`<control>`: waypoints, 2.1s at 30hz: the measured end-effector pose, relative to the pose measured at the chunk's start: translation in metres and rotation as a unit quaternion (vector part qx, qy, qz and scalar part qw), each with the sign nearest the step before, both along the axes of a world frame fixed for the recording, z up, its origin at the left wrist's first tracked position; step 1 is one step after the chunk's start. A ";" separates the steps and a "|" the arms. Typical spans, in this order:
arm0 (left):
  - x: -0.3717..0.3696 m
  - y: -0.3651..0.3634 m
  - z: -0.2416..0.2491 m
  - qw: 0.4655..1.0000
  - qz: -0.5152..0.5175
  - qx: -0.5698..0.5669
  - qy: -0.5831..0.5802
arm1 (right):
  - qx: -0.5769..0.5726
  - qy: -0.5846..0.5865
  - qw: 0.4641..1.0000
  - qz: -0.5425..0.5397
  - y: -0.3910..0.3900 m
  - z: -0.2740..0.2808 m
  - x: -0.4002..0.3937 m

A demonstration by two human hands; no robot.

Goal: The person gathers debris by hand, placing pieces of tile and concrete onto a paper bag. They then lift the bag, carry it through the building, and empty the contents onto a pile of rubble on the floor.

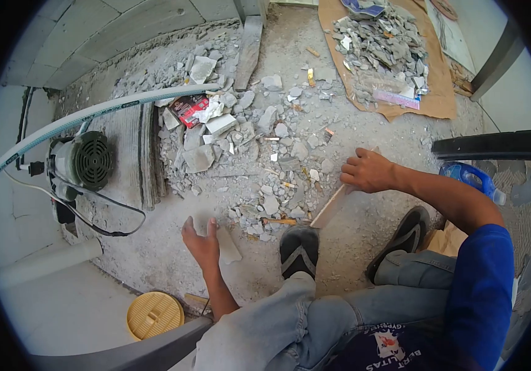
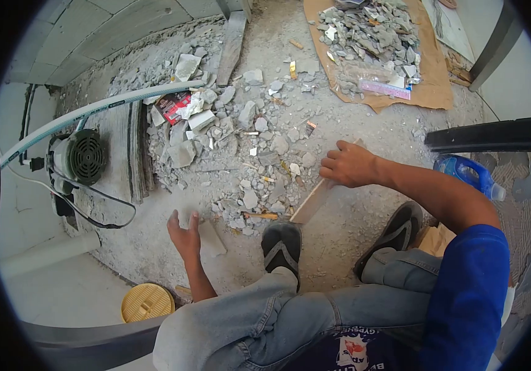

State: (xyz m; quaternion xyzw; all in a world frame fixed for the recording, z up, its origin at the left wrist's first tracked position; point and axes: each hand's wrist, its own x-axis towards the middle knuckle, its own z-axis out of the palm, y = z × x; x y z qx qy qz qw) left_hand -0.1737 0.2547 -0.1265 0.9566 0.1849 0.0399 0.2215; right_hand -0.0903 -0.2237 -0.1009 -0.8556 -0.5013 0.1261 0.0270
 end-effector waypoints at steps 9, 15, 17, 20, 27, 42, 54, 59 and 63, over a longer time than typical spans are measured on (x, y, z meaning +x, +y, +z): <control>-0.076 -0.022 -0.033 0.991 0.120 -0.004 0.052 | 0.061 -0.021 0.995 -0.082 0.048 -0.013 -0.024; -0.054 -0.013 -0.001 0.937 0.221 -0.184 0.197 | 0.082 -0.100 0.981 -0.146 0.105 -0.010 0.005; -0.053 -0.017 -0.010 0.948 0.211 -0.202 0.129 | 0.088 -0.123 0.972 -0.181 0.105 -0.007 0.021; -0.047 -0.030 -0.028 0.938 0.222 -0.267 -0.009 | 0.086 -0.140 0.963 -0.212 0.094 0.000 0.037; -0.022 -0.021 -0.025 0.951 0.238 -0.164 -0.106 | 0.084 -0.050 0.946 -0.309 0.050 0.050 0.032; 0.058 -0.053 -0.025 0.939 0.195 -0.246 -0.142 | 0.003 -0.048 0.910 -0.412 0.105 0.081 0.128; 0.084 -0.062 0.001 0.973 0.047 -0.052 -0.219 | 0.042 -0.029 0.925 -0.376 0.099 0.072 0.108; 0.124 -0.062 0.035 0.975 -0.139 0.010 -0.176 | 0.038 -0.019 0.910 -0.413 0.101 0.070 0.091; 0.144 -0.066 0.033 0.977 -0.192 0.043 -0.084 | 0.034 -0.036 0.911 -0.410 0.113 0.071 0.102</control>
